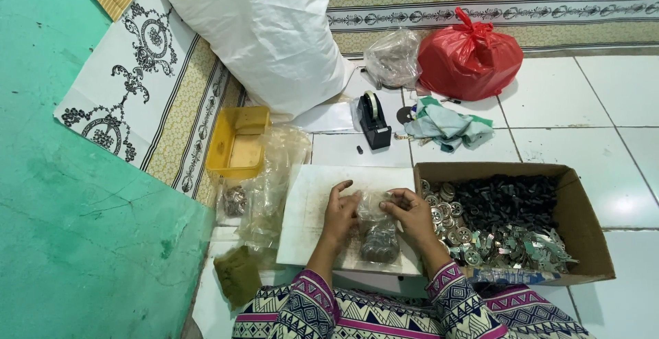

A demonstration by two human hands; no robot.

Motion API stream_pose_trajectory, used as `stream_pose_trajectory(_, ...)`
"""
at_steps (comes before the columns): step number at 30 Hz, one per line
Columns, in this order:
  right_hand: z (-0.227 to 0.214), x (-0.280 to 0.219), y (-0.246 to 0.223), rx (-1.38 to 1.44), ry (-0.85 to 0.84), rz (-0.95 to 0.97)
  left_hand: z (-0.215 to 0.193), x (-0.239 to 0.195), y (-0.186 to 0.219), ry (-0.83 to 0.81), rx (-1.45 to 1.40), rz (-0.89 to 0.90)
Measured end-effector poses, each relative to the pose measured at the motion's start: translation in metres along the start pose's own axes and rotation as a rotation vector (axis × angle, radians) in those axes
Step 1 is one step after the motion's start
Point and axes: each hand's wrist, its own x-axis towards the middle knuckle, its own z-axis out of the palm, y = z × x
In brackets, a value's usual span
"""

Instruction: The person sits on the floor and sorts small metal parts from a cardboard box onto a white board. They then place the sorted parts into a clear plastic bag and set it aside.

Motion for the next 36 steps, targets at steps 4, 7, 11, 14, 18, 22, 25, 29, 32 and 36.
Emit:
stream_pose_trajectory(4,-0.003,0.001,0.000,-0.003,-0.007,0.002,-0.013,0.012,-0.014,-0.042,0.178,-0.017)
stream_pose_trajectory(7,-0.007,-0.004,-0.014,-0.005,-0.077,-0.008,-0.028,0.029,-0.038,-0.027,0.211,-0.003)
stream_pose_trajectory(11,-0.014,-0.002,-0.010,0.017,-0.187,0.011,-0.029,0.032,-0.041,-0.003,0.163,0.024)
stream_pose_trajectory(14,-0.018,0.000,0.002,0.024,-0.139,0.013,-0.022,0.023,-0.032,0.008,0.263,0.069)
stream_pose_trajectory(18,-0.018,-0.004,-0.007,-0.035,-0.142,-0.067,-0.022,0.025,-0.034,-0.034,0.409,0.157)
stream_pose_trajectory(22,-0.018,0.000,0.006,0.031,-0.109,-0.102,-0.021,0.021,-0.034,-0.058,0.480,0.179)
stream_pose_trajectory(25,-0.013,-0.005,-0.002,-0.092,-0.085,-0.070,-0.024,0.031,-0.045,-0.067,0.519,0.199)
stream_pose_trajectory(29,-0.010,-0.010,-0.006,-0.110,-0.080,-0.033,-0.025,0.037,-0.047,-0.069,0.506,0.159)
stream_pose_trajectory(32,-0.011,-0.009,-0.005,-0.119,-0.057,-0.038,-0.026,0.037,-0.047,-0.061,0.456,0.124)
stream_pose_trajectory(36,-0.012,-0.009,-0.001,-0.178,-0.051,-0.093,-0.018,0.014,-0.016,-0.091,0.480,0.051)
